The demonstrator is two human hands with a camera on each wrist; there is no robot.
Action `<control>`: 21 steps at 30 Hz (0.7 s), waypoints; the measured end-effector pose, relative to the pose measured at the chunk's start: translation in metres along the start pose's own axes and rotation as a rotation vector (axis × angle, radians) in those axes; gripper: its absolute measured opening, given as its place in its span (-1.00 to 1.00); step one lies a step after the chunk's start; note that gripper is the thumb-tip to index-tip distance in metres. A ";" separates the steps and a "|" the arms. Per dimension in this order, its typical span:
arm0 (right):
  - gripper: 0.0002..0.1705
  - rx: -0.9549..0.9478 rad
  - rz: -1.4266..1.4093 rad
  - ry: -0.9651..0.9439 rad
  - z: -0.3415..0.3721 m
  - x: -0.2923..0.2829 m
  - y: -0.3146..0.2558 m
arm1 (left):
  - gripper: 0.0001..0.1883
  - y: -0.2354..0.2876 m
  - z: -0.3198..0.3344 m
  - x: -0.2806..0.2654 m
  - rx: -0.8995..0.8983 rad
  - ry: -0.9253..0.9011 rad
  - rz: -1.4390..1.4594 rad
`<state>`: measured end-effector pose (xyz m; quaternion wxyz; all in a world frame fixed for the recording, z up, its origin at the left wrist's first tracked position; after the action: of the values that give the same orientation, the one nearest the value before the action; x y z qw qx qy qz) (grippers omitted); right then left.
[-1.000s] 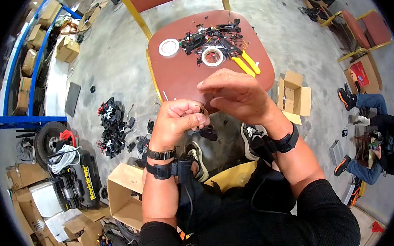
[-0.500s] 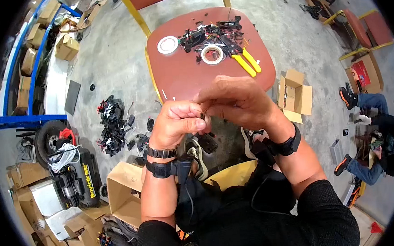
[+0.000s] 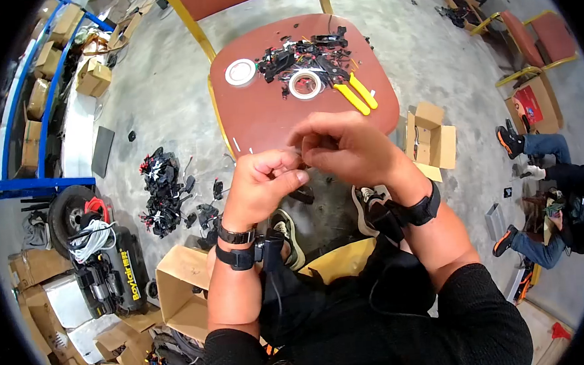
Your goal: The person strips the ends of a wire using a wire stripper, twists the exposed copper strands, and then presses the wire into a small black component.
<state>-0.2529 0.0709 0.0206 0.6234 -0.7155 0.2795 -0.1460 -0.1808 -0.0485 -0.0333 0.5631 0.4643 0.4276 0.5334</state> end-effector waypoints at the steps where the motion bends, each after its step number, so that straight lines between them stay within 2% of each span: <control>1: -0.74 0.004 -0.015 0.001 -0.001 -0.001 0.007 | -0.97 0.009 0.000 0.000 0.092 0.081 -0.145; 3: -0.71 0.012 -0.043 0.006 -0.003 -0.002 0.025 | -0.94 0.033 0.002 0.006 0.280 0.243 -0.433; 4: -0.70 0.088 -0.041 -0.018 -0.004 -0.002 0.035 | -0.87 0.039 0.002 0.009 0.330 0.282 -0.686; 7: -0.66 0.229 -0.294 0.039 -0.004 -0.001 0.049 | -0.90 0.028 -0.001 0.000 0.290 0.319 -0.522; 10: -0.55 -0.001 -0.128 0.093 -0.004 -0.002 0.022 | -0.95 -0.006 -0.002 -0.016 -0.008 0.214 0.017; 13: -0.43 -0.239 0.117 0.098 -0.004 -0.003 -0.006 | -0.98 0.002 0.002 -0.017 -0.042 0.092 0.181; 14: -0.40 -0.218 0.052 0.118 -0.003 -0.002 -0.006 | -0.95 0.001 0.004 -0.016 -0.047 0.085 0.259; 17: -0.42 -0.309 0.079 0.098 -0.003 0.002 -0.019 | -0.94 0.006 0.006 -0.012 -0.053 -0.009 0.317; 18: -0.45 -0.284 0.119 0.110 -0.003 0.003 -0.025 | -0.92 0.004 0.006 -0.010 -0.040 -0.039 0.350; 21: -0.48 -0.475 0.290 0.059 -0.004 0.008 -0.043 | -0.87 -0.002 0.005 -0.007 -0.014 -0.128 0.435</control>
<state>-0.2393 0.0657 0.0616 0.4439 -0.7897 0.4234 -0.0066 -0.1757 -0.0560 -0.0343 0.4641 0.5745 0.2771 0.6147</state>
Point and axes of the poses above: each hand's wrist, its own z-axis away from the middle knuckle, its own x-axis out of the palm, y = z × x, the point moved 8 cm from there along -z, towards the middle knuckle, and after that the axes turned 7 degrees about -x, right-handed, at the moved point
